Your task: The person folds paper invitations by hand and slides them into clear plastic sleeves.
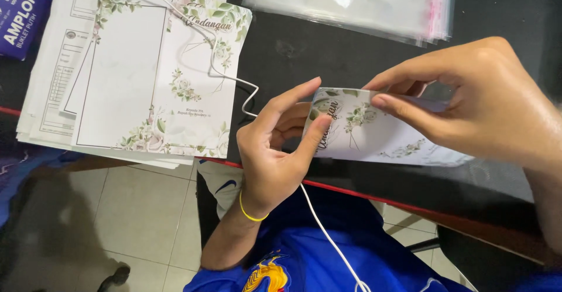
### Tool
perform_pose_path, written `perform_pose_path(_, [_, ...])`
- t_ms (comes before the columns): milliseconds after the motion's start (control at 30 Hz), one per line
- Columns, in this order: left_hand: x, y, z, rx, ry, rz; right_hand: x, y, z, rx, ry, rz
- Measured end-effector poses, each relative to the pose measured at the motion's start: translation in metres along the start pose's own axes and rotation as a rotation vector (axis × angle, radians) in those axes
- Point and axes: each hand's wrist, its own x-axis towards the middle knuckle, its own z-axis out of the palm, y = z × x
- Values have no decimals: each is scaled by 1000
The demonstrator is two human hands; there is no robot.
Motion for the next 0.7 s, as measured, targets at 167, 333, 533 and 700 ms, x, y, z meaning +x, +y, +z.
perform_pose_path(167, [-2,-8,3,-12,10,-28,1,3,1,-19,-2,-2])
perform_pose_path(333, [-2,-8,3,-20,5,-55,1,7,3,-34,5,-9])
perform_pose_path(533, [-3,-10,3,15,14,-70,0,12,6,-41,-8,-36])
perform_pose_path(700, [-6,-16,3,17,13,-70,0,15,8,-52,-15,-32])
